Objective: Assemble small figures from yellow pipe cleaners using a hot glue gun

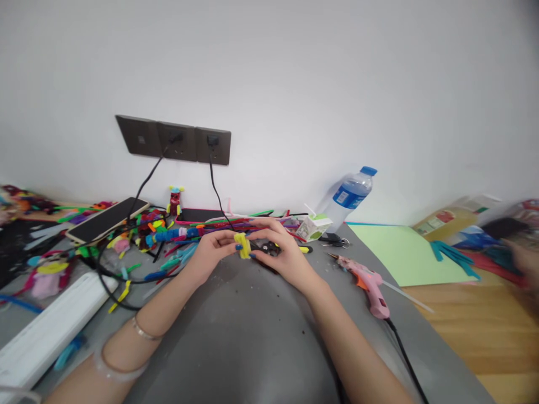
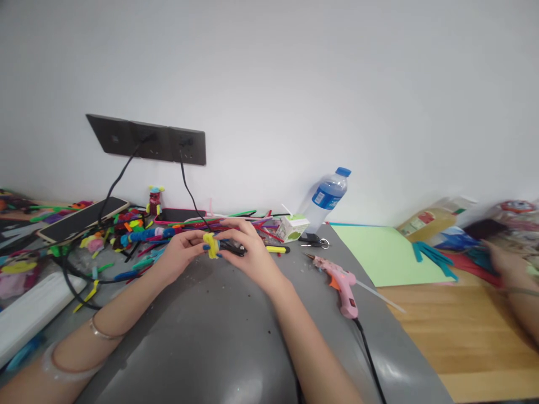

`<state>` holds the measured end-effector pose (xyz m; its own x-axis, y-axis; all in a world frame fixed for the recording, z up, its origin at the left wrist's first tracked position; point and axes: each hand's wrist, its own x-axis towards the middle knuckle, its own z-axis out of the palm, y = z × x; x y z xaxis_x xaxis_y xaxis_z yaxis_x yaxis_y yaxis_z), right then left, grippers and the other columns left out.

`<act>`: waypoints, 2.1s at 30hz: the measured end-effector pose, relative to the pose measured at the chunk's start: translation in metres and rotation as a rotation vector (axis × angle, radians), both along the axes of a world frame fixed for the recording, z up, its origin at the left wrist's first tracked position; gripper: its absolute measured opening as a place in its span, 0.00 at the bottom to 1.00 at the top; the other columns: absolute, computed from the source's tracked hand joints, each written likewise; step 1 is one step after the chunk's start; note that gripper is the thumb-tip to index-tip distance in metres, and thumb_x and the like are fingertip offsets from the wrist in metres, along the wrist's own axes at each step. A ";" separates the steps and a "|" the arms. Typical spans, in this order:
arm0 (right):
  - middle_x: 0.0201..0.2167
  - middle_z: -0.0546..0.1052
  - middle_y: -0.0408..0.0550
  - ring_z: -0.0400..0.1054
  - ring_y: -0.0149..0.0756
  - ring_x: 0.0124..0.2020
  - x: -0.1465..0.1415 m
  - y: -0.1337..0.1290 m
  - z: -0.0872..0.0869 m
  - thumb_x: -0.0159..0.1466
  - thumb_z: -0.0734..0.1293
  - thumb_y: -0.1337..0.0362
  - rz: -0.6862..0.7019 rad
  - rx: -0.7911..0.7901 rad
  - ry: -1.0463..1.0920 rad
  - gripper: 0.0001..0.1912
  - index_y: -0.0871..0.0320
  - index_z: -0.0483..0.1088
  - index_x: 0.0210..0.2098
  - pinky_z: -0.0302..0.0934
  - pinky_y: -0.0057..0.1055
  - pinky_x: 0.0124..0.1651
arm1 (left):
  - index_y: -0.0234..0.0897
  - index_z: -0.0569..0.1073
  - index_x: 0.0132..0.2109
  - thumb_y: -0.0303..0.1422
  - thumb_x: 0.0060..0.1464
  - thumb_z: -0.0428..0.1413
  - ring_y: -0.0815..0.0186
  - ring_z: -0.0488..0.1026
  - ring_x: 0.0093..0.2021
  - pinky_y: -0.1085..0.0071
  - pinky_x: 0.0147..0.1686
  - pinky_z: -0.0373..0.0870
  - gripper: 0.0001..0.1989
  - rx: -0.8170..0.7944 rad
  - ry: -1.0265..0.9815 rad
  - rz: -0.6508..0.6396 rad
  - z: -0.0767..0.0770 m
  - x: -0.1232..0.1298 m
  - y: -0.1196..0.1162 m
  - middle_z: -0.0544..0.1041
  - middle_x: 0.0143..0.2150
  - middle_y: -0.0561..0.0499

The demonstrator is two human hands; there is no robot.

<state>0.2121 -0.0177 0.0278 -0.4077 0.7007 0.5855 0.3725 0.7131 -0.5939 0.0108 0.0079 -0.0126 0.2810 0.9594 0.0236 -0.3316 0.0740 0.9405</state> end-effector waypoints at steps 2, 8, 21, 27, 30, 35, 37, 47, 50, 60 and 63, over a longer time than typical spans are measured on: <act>0.55 0.71 0.54 0.65 0.45 0.60 0.000 0.000 0.000 0.63 0.70 0.71 0.001 -0.001 0.000 0.12 0.52 0.74 0.45 0.60 0.48 0.62 | 0.33 0.81 0.37 0.35 0.38 0.72 0.64 0.79 0.33 0.70 0.38 0.76 0.17 0.004 0.005 -0.003 0.000 0.000 0.000 0.84 0.35 0.47; 0.54 0.71 0.54 0.65 0.45 0.60 0.000 0.001 -0.002 0.62 0.71 0.72 0.001 -0.002 0.009 0.13 0.53 0.74 0.46 0.61 0.47 0.62 | 0.34 0.82 0.38 0.36 0.39 0.72 0.65 0.79 0.33 0.71 0.37 0.75 0.17 -0.001 -0.005 -0.006 0.000 0.001 0.000 0.84 0.35 0.48; 0.53 0.72 0.53 0.66 0.45 0.59 -0.001 0.002 -0.005 0.63 0.70 0.71 0.004 -0.013 0.017 0.13 0.52 0.73 0.46 0.61 0.47 0.62 | 0.35 0.83 0.40 0.36 0.40 0.72 0.63 0.79 0.35 0.69 0.39 0.75 0.17 0.032 0.026 0.010 -0.004 -0.001 0.001 0.85 0.38 0.46; 0.53 0.72 0.53 0.66 0.43 0.59 -0.001 0.002 -0.005 0.63 0.70 0.72 0.011 -0.002 0.011 0.14 0.52 0.73 0.46 0.62 0.45 0.61 | 0.35 0.83 0.40 0.36 0.42 0.71 0.62 0.80 0.36 0.69 0.41 0.75 0.16 0.061 0.035 -0.004 -0.005 -0.001 0.003 0.85 0.39 0.45; 0.52 0.72 0.53 0.66 0.43 0.58 -0.001 0.002 -0.004 0.63 0.70 0.72 0.008 0.000 0.008 0.13 0.52 0.73 0.46 0.62 0.45 0.61 | 0.35 0.83 0.40 0.37 0.42 0.71 0.63 0.80 0.36 0.69 0.41 0.75 0.17 0.070 0.043 -0.005 -0.004 -0.001 0.002 0.85 0.40 0.45; 0.51 0.72 0.54 0.66 0.42 0.57 -0.002 0.001 -0.003 0.63 0.70 0.72 0.005 0.000 0.007 0.12 0.53 0.73 0.45 0.63 0.44 0.60 | 0.34 0.83 0.40 0.38 0.41 0.71 0.61 0.80 0.37 0.68 0.42 0.75 0.18 0.077 0.063 0.007 -0.003 -0.001 0.001 0.85 0.39 0.45; 0.51 0.73 0.54 0.67 0.42 0.57 -0.002 0.002 -0.003 0.63 0.70 0.72 0.010 0.002 0.009 0.12 0.54 0.73 0.46 0.63 0.43 0.60 | 0.34 0.83 0.39 0.38 0.41 0.71 0.61 0.80 0.37 0.67 0.42 0.75 0.18 0.081 0.062 0.012 -0.003 0.000 0.002 0.85 0.38 0.45; 0.50 0.74 0.54 0.69 0.44 0.55 -0.001 0.002 -0.003 0.64 0.69 0.70 0.006 -0.026 0.003 0.11 0.53 0.73 0.45 0.64 0.45 0.57 | 0.33 0.83 0.40 0.38 0.41 0.71 0.59 0.80 0.37 0.66 0.41 0.76 0.18 0.088 0.100 0.013 -0.001 0.000 0.002 0.85 0.41 0.43; 0.49 0.75 0.54 0.69 0.44 0.54 -0.002 0.002 -0.003 0.64 0.69 0.69 0.003 -0.030 -0.004 0.09 0.54 0.73 0.43 0.64 0.45 0.56 | 0.33 0.83 0.41 0.39 0.41 0.71 0.58 0.81 0.38 0.65 0.41 0.76 0.19 0.089 0.108 0.012 0.000 0.000 0.001 0.85 0.41 0.42; 0.48 0.75 0.53 0.69 0.42 0.52 -0.001 0.003 -0.005 0.63 0.70 0.71 0.015 -0.026 -0.007 0.09 0.54 0.73 0.43 0.63 0.43 0.56 | 0.32 0.83 0.40 0.40 0.40 0.71 0.58 0.80 0.38 0.65 0.42 0.75 0.20 0.097 0.105 0.012 0.001 0.000 0.001 0.85 0.40 0.42; 0.48 0.75 0.52 0.69 0.42 0.52 -0.001 0.003 -0.004 0.63 0.70 0.71 0.015 -0.030 -0.009 0.09 0.54 0.73 0.43 0.63 0.43 0.56 | 0.32 0.82 0.40 0.40 0.40 0.71 0.59 0.80 0.37 0.65 0.41 0.76 0.21 0.103 0.102 0.014 0.000 0.000 0.001 0.85 0.40 0.42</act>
<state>0.2106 -0.0148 0.0234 -0.4236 0.7117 0.5604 0.3676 0.7005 -0.6117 0.0112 0.0085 -0.0127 0.2737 0.9572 0.0945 -0.2347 -0.0289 0.9716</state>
